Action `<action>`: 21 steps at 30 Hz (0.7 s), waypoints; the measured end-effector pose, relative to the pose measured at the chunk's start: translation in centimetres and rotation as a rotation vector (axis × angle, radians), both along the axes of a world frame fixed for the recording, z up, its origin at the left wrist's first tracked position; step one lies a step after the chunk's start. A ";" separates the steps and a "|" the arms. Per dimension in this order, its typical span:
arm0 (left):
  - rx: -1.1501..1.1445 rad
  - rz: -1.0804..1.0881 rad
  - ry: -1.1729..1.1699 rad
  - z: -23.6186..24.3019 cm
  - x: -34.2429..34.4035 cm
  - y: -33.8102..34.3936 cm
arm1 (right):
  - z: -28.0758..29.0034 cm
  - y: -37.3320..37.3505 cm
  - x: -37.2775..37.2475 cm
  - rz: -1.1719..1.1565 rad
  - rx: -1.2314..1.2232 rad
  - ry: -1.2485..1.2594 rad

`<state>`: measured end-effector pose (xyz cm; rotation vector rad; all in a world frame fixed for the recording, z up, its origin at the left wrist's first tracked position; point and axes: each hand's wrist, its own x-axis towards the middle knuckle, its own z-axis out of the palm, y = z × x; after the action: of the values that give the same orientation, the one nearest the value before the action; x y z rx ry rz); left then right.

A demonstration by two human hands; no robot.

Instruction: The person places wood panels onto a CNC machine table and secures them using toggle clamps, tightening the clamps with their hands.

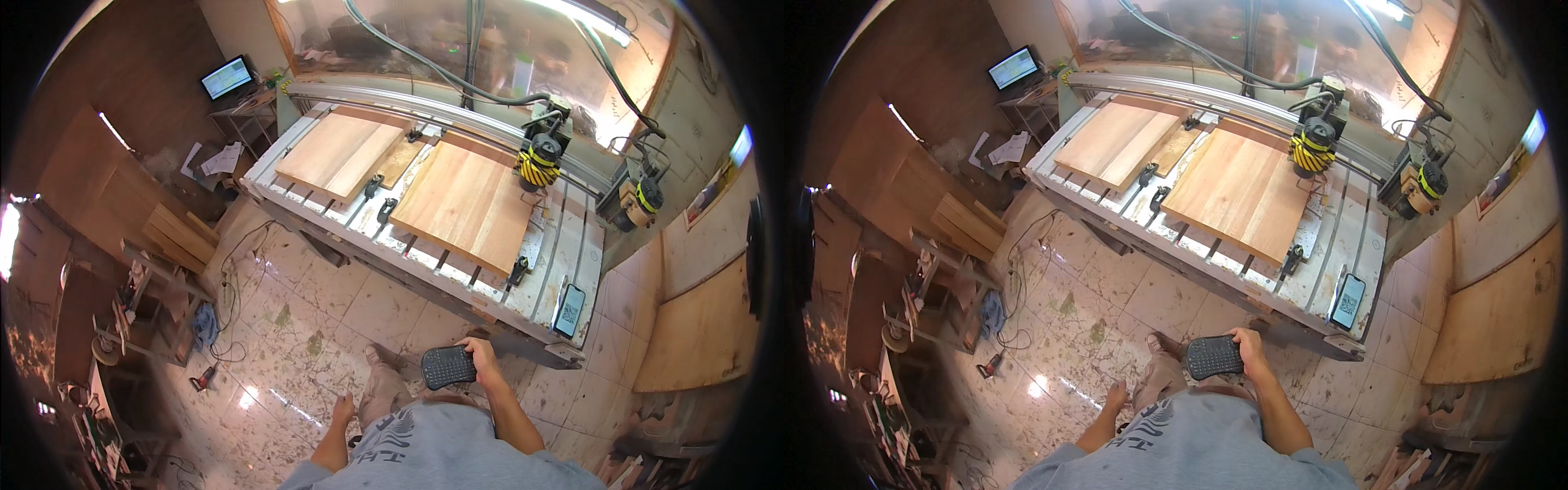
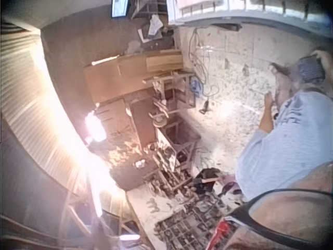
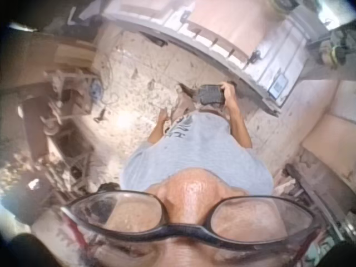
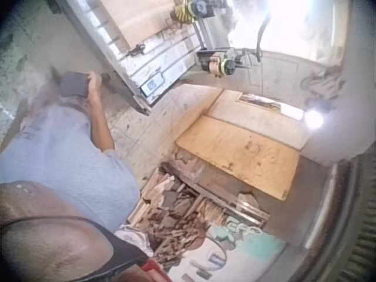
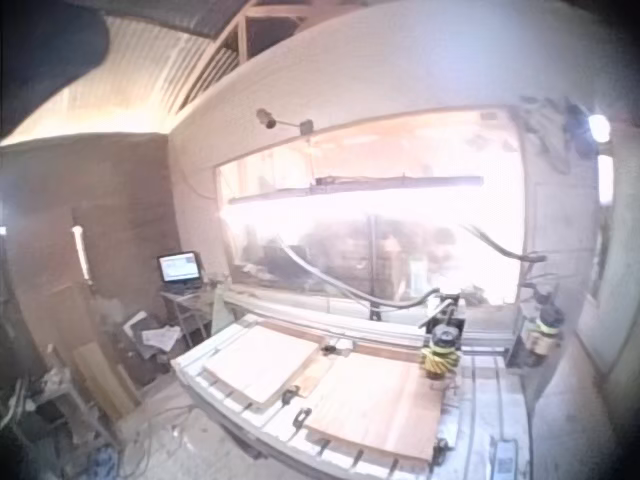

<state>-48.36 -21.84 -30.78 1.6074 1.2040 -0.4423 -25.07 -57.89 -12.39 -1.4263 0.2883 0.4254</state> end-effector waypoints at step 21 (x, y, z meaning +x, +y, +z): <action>0.032 -0.149 0.078 -4.2 9.3 7.4 | -1.7 6.3 4.3 -0.121 -0.076 0.068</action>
<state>-39.02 -14.47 -35.03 1.7282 1.1580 -0.5882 -20.75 -51.63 -14.10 -1.4621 0.4477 0.3673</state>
